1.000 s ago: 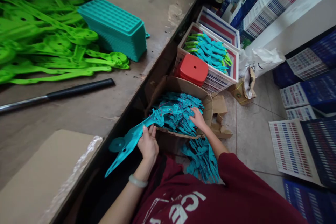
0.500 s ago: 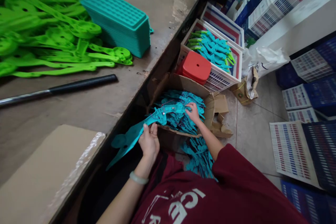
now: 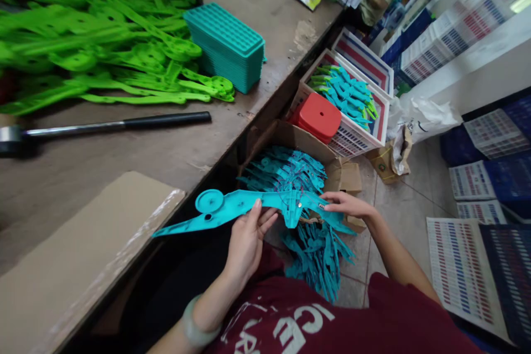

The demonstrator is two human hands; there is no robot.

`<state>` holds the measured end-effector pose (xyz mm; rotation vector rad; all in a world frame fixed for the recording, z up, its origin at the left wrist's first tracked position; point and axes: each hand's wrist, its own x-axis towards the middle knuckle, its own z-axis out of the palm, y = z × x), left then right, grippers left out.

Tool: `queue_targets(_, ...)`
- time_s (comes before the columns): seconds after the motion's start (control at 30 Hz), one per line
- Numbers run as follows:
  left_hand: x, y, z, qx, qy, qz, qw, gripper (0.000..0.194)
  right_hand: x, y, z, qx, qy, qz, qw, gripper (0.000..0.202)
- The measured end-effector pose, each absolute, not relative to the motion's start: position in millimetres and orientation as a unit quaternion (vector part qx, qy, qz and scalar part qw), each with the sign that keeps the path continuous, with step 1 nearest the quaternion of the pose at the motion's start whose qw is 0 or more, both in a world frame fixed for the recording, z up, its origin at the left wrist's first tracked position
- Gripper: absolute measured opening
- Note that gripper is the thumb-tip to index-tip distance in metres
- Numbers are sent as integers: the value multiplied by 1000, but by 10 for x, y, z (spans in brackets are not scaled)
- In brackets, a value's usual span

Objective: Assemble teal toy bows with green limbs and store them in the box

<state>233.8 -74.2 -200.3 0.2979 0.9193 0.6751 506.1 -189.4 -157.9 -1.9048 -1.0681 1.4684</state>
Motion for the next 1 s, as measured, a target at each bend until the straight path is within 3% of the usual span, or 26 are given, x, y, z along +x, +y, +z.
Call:
queue_targets(0.13, 2289, -771, -1940, 140, 410, 324, 841, 44, 4797, -1961, -1530, -662, -375, 594, 262, 39)
queue_targets(0.27, 2282, -840, -2042, 128, 409, 308, 849, 29, 4455, -2049, -1753, -666, -331, 594, 308, 43)
queue_targets(0.5, 2306, -987, -2230, 112, 408, 217, 880, 24, 4375, -2266, -2012, -722, -255, 460, 450, 42)
queue_targets(0.73, 2364, -1077, -2284, 102, 361, 139, 917, 24, 4826, -2375, -1555, -729, -263, 313, 550, 38)
queue_targets(1.0, 2353, -1033, -2258, 96, 337, 116, 930, 15, 4857, -2178, -1129, -697, -313, 273, 585, 34)
